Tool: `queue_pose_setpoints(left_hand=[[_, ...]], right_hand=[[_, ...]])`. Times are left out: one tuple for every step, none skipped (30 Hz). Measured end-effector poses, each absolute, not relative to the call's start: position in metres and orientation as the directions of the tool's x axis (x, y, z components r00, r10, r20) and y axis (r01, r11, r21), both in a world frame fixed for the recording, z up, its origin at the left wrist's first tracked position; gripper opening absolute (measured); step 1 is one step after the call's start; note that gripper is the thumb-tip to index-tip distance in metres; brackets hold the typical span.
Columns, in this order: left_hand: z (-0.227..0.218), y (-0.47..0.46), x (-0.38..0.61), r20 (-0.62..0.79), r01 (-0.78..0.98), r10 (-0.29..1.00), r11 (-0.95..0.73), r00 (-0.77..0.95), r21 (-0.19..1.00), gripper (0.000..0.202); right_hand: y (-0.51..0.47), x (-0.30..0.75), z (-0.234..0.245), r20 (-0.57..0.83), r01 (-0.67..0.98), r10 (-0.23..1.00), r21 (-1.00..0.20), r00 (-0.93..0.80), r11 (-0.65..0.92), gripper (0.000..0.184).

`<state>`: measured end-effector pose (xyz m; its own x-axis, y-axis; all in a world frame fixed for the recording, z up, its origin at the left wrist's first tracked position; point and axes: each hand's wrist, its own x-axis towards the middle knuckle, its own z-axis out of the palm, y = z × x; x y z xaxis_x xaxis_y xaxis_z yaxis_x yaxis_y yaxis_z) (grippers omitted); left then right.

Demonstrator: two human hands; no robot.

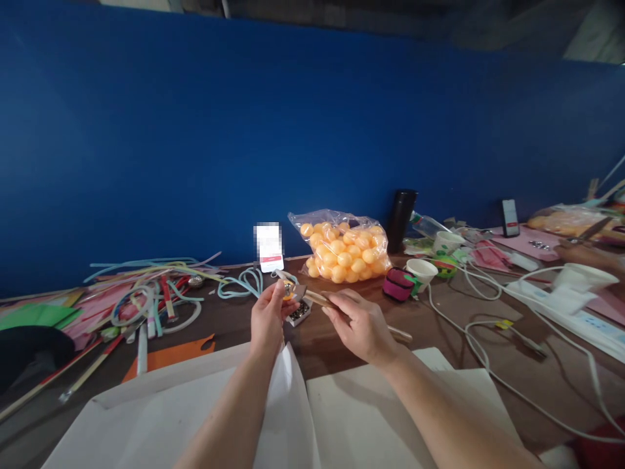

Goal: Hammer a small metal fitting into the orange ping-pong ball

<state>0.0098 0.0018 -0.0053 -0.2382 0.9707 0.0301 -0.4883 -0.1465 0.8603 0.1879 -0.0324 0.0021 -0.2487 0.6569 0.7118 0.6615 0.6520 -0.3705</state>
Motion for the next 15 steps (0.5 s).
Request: queue_pose_setpoints(left_hand=[[-0.0057, 0.0019, 0.0097, 0.031, -0.487, 0.971, -0.147, -0.238, 0.861, 0.046], [-0.006, 0.002, 0.0095, 0.03, -0.486, 0.97, -0.147, -0.24, 0.861, 0.046], [-0.0063, 0.0022, 0.0094, 0.027, -0.487, 0.97, -0.146, -0.244, 0.861, 0.047], [-0.0065, 0.0025, 0.0093, 0.025, -0.487, 0.968, -0.147, -0.249, 0.861, 0.047], [-0.0067, 0.0027, 0.0092, 0.023, -0.484, 0.967, -0.147, -0.252, 0.862, 0.047], [-0.0069, 0.0029, 0.0092, 0.023, -0.48, 0.967, -0.147, -0.255, 0.865, 0.047], [-0.007, 0.0031, 0.0093, 0.021, -0.473, 0.966, -0.146, -0.258, 0.869, 0.047], [-0.007, 0.0032, 0.0095, 0.02, -0.467, 0.965, -0.145, -0.262, 0.873, 0.046], [-0.0071, 0.0032, 0.0096, 0.019, -0.46, 0.964, -0.143, -0.264, 0.877, 0.046], [-0.0071, 0.0031, 0.0098, 0.018, -0.453, 0.964, -0.141, -0.265, 0.88, 0.045], [-0.0072, 0.003, 0.01, 0.018, -0.447, 0.964, -0.14, -0.266, 0.884, 0.045], [-0.0072, 0.0029, 0.0101, 0.02, -0.441, 0.964, -0.14, -0.267, 0.887, 0.044], [-0.0072, 0.0028, 0.0103, 0.024, -0.435, 0.964, -0.142, -0.266, 0.889, 0.045], [-0.0073, 0.0027, 0.0104, 0.028, -0.43, 0.964, -0.144, -0.265, 0.891, 0.045], [-0.0074, 0.0027, 0.0106, 0.033, -0.426, 0.965, -0.145, -0.26, 0.893, 0.046]], right_hand=[[-0.0325, 0.1877, 0.0021, 0.701, 0.671, 0.665, -0.365, -0.257, 0.645, 0.025], [-0.0325, 0.1876, 0.0021, 0.694, 0.678, 0.67, -0.362, -0.262, 0.64, 0.024], [-0.0325, 0.1876, 0.0022, 0.695, 0.678, 0.67, -0.362, -0.261, 0.639, 0.024], [-0.0326, 0.1876, 0.0023, 0.703, 0.672, 0.664, -0.366, -0.254, 0.644, 0.024], [-0.0328, 0.1876, 0.0025, 0.715, 0.661, 0.656, -0.373, -0.243, 0.651, 0.025], [-0.033, 0.1876, 0.0027, 0.726, 0.649, 0.647, -0.38, -0.232, 0.659, 0.026], [-0.0332, 0.1875, 0.0031, 0.735, 0.638, 0.641, -0.386, -0.223, 0.666, 0.026], [-0.0335, 0.1874, 0.0034, 0.741, 0.631, 0.636, -0.39, -0.217, 0.67, 0.026], [-0.0338, 0.1872, 0.0036, 0.745, 0.625, 0.631, -0.391, -0.214, 0.675, 0.026], [-0.034, 0.187, 0.0038, 0.748, 0.62, 0.627, -0.39, -0.218, 0.681, 0.027], [-0.0342, 0.1867, 0.0038, 0.75, 0.615, 0.623, -0.387, -0.225, 0.688, 0.027], [-0.0342, 0.1864, 0.0037, 0.75, 0.612, 0.619, -0.382, -0.233, 0.693, 0.027], [-0.0341, 0.1861, 0.0035, 0.746, 0.614, 0.62, -0.377, -0.242, 0.694, 0.027], [-0.0339, 0.1859, 0.0032, 0.739, 0.621, 0.626, -0.374, -0.25, 0.689, 0.027], [-0.0336, 0.1858, 0.0028, 0.728, 0.634, 0.636, -0.37, -0.256, 0.679, 0.027]])
